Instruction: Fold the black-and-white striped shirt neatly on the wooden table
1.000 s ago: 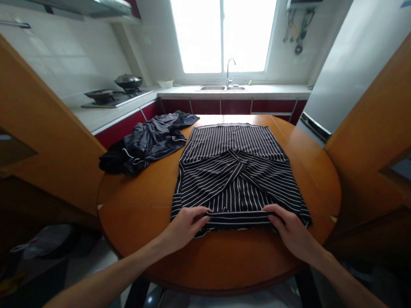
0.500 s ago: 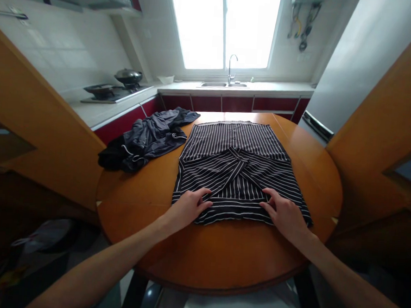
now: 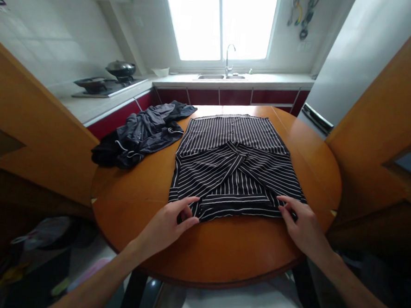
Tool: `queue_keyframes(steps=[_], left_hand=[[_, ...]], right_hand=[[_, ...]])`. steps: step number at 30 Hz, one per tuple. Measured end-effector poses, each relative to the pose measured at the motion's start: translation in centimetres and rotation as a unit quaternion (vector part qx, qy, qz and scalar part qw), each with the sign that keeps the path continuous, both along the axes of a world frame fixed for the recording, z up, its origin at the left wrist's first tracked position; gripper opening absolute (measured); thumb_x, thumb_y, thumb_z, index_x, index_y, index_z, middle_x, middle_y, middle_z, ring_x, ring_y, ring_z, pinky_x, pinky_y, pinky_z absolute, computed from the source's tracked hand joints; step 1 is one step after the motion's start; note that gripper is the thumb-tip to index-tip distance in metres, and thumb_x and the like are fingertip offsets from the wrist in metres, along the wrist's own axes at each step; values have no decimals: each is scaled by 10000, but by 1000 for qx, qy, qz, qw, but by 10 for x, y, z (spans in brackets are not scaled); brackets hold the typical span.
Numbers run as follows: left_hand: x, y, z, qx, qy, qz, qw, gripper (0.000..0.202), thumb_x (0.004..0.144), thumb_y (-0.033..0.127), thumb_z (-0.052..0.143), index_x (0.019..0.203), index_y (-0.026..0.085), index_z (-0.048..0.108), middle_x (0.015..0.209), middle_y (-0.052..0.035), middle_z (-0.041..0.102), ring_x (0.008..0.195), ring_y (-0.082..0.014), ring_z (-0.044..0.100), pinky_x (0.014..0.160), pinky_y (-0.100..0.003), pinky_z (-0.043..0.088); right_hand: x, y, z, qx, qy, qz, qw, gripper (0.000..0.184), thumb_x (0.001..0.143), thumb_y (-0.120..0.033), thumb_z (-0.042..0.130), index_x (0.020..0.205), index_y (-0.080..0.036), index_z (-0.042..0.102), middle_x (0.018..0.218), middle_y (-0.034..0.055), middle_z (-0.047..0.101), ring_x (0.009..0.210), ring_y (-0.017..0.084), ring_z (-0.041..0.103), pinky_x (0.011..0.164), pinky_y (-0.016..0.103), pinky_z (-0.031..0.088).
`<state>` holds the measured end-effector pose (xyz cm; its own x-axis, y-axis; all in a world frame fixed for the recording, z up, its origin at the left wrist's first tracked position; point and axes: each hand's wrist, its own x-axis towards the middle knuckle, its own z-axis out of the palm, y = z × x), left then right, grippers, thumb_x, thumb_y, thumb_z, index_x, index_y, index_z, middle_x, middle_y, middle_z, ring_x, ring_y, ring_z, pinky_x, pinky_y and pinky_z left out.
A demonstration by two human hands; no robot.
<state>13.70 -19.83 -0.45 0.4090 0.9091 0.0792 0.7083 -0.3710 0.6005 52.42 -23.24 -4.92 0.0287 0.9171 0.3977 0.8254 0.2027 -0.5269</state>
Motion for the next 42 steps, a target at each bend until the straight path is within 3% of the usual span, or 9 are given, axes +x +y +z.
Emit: queue_keyframes(steps=[7,10,13,16,21,25,34,38,42], left_hand=[[-1,-2,-4,32,23,-11,999,360,961,249,564,1320,234,584,841,18,669,780,-158,649,806,-294,530],[0,-2,0,85,51,-25,995,358,966,273,577,1320,224,589,962,-32,674,884,-188,656,848,-328,546],[11,1,11,162,59,-64,983,405,1006,275,513,1408,227,525,1273,-103,623,1170,-231,602,1030,-402,498],[31,6,18,199,88,-157,963,505,1034,252,440,1533,224,377,1536,-116,453,1429,-247,410,1184,-450,362],[54,19,-1,170,164,-290,928,712,1024,399,478,1620,199,144,1659,-113,229,1537,-255,195,1252,-483,194],[51,25,-15,154,171,-292,928,716,1031,413,455,1624,217,107,1665,-108,186,1542,-244,161,1256,-485,138],[33,18,-14,155,179,-271,933,703,1037,384,444,1626,216,99,1669,-95,172,1543,-241,150,1258,-462,175],[30,3,-14,196,173,-236,936,603,1036,257,429,1599,159,237,1652,-113,245,1530,-254,213,1238,-456,279],[26,-17,-14,261,117,-208,935,465,1006,119,418,1461,167,500,1506,-105,509,1424,-246,435,1161,-432,432]], right_hand=[[3,3,-3,7,-82,16,996,177,934,-231,518,993,-212,685,920,70,710,880,256,641,835,427,476],[-1,3,0,30,-112,11,993,171,942,-224,515,957,-204,684,946,88,694,919,270,626,841,449,487],[-15,4,12,68,-96,36,992,240,982,-246,489,1128,-192,672,1135,116,679,1082,275,612,953,468,491],[-37,9,22,67,-106,141,982,398,1006,-239,453,1391,-204,547,1437,114,558,1357,266,479,1118,480,414],[-57,14,15,-2,-170,248,954,626,1005,-327,474,1590,-211,285,1632,99,317,1517,257,252,1229,519,267],[-53,15,7,-36,-181,235,954,676,1000,-388,485,1604,-201,245,1640,106,281,1523,250,232,1240,515,240],[-43,9,3,-33,-185,205,961,690,1003,-401,484,1611,-209,221,1647,99,258,1522,250,229,1239,500,248],[-37,4,0,-26,-184,190,964,692,998,-386,498,1608,-200,230,1649,104,254,1523,254,224,1235,504,266],[-34,1,-4,-9,-159,179,971,636,1002,-348,491,1589,-202,294,1636,106,292,1509,265,267,1221,519,303]])
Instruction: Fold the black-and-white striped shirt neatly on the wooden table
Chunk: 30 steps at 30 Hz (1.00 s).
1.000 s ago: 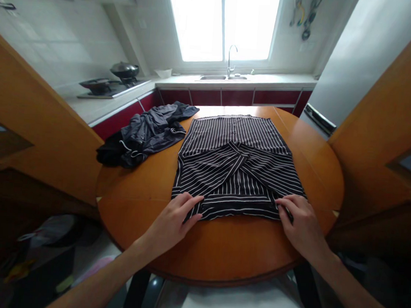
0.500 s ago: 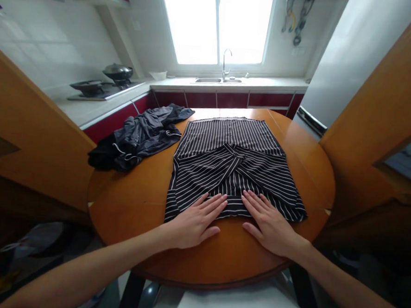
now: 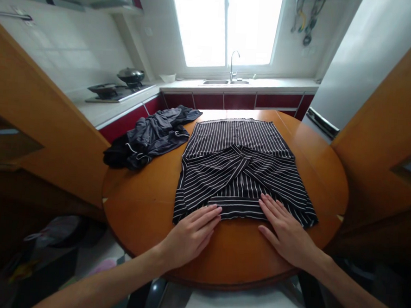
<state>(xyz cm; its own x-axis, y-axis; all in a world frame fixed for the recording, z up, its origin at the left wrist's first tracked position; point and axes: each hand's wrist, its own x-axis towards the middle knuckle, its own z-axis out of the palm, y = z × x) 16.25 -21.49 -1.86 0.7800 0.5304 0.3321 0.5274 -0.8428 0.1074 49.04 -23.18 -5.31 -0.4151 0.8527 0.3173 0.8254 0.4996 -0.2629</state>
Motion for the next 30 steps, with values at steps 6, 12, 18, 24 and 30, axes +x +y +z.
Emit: queue_keyframes(steps=[6,12,18,24,30], left_hand=[[-27,-9,7,13,-105,130,986,266,973,234,596,1229,222,668,1120,-80,691,1050,-206,633,939,-373,538],[-44,-8,5,-33,-97,149,984,276,937,298,674,1206,235,670,994,-47,716,938,-202,631,847,-349,504],[-46,-9,-4,-94,-139,190,967,168,982,229,575,1102,220,692,926,-32,725,877,-178,650,824,-320,522],[-50,-8,3,-77,-208,204,953,205,1007,243,505,1053,199,700,906,-63,705,856,-170,654,786,-289,554],[-55,4,9,-16,-134,83,987,256,963,236,609,1204,260,692,1161,-60,702,1117,-204,638,975,-341,548]], right_hand=[[8,-1,4,56,88,-26,994,526,1000,-275,484,1524,-254,433,1577,83,422,1474,290,349,1193,552,355],[20,-3,5,31,35,53,997,600,1003,-252,490,1577,-295,321,1605,52,373,1488,283,313,1211,572,305],[29,-11,-8,8,38,50,998,564,992,-288,531,1541,-283,404,1563,52,443,1439,281,409,1176,529,395],[43,-12,-2,96,187,-50,976,398,986,-201,487,1359,-288,598,1420,54,597,1333,268,544,1146,505,437],[66,-7,12,180,208,-168,947,248,963,-207,528,1157,-248,677,1210,98,675,1171,280,623,1056,521,488]])
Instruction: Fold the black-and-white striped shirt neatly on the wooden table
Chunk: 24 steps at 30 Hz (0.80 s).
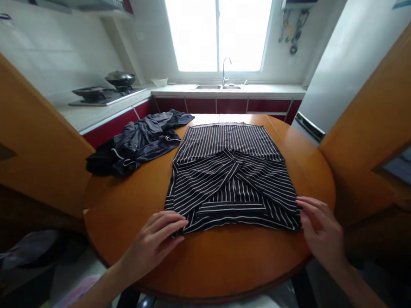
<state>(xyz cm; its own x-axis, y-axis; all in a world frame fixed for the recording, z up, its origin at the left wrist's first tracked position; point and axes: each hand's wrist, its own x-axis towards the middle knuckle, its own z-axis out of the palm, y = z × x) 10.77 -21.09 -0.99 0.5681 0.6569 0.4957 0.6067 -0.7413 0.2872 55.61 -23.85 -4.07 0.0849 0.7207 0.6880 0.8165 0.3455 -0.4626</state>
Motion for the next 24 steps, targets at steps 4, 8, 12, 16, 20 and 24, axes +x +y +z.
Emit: queue_keyframes(steps=[4,8,12,16,20,24], left_hand=[[1,8,1,15,105,-70,992,432,974,239,597,1405,274,574,1384,-67,623,1337,-243,528,1103,-425,488],[4,13,4,7,193,-96,977,538,999,148,491,1515,294,442,1508,-50,517,1419,-239,449,1148,-454,443],[5,16,12,9,244,-108,964,683,963,13,367,1571,320,323,1571,-18,434,1456,-219,393,1177,-451,397],[2,18,15,16,285,-91,954,805,912,-51,358,1586,375,246,1631,16,313,1498,-236,310,1200,-484,336],[-1,25,15,19,295,-107,949,799,925,-40,414,1573,406,272,1639,22,290,1498,-248,308,1216,-486,308],[-5,38,13,22,246,-158,956,653,991,49,442,1553,371,352,1589,-12,399,1455,-223,397,1209,-449,343]], right_hand=[[1,-1,1,-21,-58,77,995,307,952,-195,568,1238,-267,653,1300,82,651,1259,275,575,1079,516,477],[-4,-1,-5,-76,-141,161,974,428,950,-209,588,1368,-302,591,1444,53,579,1385,278,477,1120,524,450],[-5,4,-8,-91,-205,204,953,503,946,-196,577,1430,-332,547,1499,26,533,1431,271,428,1154,526,414],[-3,10,-5,-79,-268,217,935,603,944,-71,470,1489,-328,477,1525,14,503,1450,228,399,1187,486,370],[2,16,-4,-62,-323,212,920,673,933,-10,406,1539,-303,401,1571,26,440,1482,220,338,1199,463,342],[8,22,-4,-56,-340,228,910,713,919,22,390,1546,-317,385,1586,26,416,1480,213,343,1191,440,356]])
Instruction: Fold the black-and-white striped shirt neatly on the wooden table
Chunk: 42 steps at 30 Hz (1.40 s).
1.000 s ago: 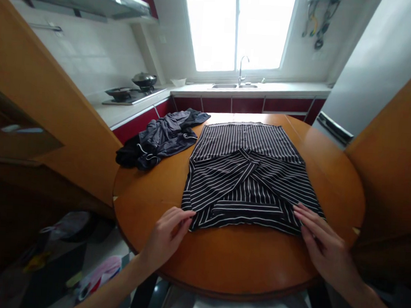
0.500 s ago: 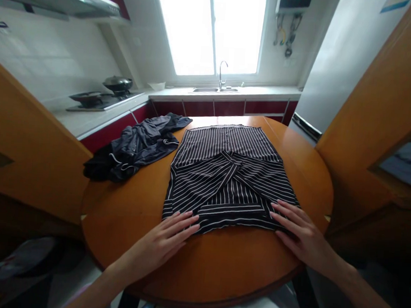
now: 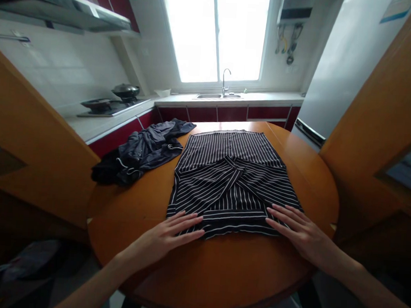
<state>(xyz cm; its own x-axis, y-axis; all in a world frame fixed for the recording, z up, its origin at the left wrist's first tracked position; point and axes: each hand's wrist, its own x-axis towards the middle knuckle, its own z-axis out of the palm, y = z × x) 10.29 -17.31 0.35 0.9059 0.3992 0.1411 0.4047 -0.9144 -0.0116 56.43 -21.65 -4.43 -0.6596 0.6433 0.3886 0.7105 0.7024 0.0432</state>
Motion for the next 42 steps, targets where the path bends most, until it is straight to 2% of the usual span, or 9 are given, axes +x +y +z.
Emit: queue_keyframes(steps=[6,11,17,21,25,34,38,42], left_hand=[[-5,16,-8,-23,-38,-56,997,539,1032,109,411,1533,308,411,1525,-33,495,1441,-212,418,1202,-435,361],[-1,21,-10,-54,-45,-64,995,534,1031,118,386,1538,283,409,1524,-50,496,1446,-210,409,1212,-415,344],[2,29,-16,-108,-73,-77,988,531,1017,107,399,1521,270,435,1476,-51,553,1436,-205,426,1210,-410,359],[0,30,-22,-155,-110,-74,979,538,1006,65,369,1493,270,470,1435,-46,594,1429,-201,437,1197,-424,380],[-2,26,-22,-198,-155,-63,966,491,1021,96,372,1461,259,516,1415,-61,610,1419,-209,452,1177,-414,407],[-7,7,-9,-295,-176,17,939,419,1030,135,425,1370,273,626,1380,-56,637,1299,-189,585,1113,-311,466],[-10,3,9,-352,-172,42,919,377,1029,196,469,1351,277,647,1328,-52,674,1226,-198,642,1061,-288,499],[-5,17,32,-400,-159,85,899,325,1017,276,520,1290,263,697,1199,-45,741,1045,-196,722,918,-244,550]], right_hand=[[5,9,6,-25,24,64,997,578,978,-69,462,1491,-334,478,1545,37,476,1437,218,419,1161,433,411],[5,14,7,-45,68,90,993,486,997,-132,512,1449,-309,538,1471,52,561,1382,210,495,1128,396,457],[8,20,1,-47,79,102,990,443,994,-120,516,1410,-258,580,1354,60,659,1347,210,535,1121,398,468],[9,20,-1,-51,102,109,987,439,989,-100,510,1390,-256,597,1317,52,684,1308,202,573,1099,380,491],[7,16,1,-77,134,110,982,434,993,-99,496,1382,-260,604,1340,60,667,1286,195,592,1078,357,511],[4,-2,20,-188,210,93,955,375,1001,-166,503,1314,-285,673,1263,48,711,1163,193,676,1007,287,555],[8,-5,37,-243,199,63,947,343,994,-221,533,1290,-285,695,1228,57,729,1117,218,702,976,308,571],[11,6,59,-309,187,39,932,316,1002,-310,538,1258,-285,722,1150,55,761,1030,240,733,885,302,589]])
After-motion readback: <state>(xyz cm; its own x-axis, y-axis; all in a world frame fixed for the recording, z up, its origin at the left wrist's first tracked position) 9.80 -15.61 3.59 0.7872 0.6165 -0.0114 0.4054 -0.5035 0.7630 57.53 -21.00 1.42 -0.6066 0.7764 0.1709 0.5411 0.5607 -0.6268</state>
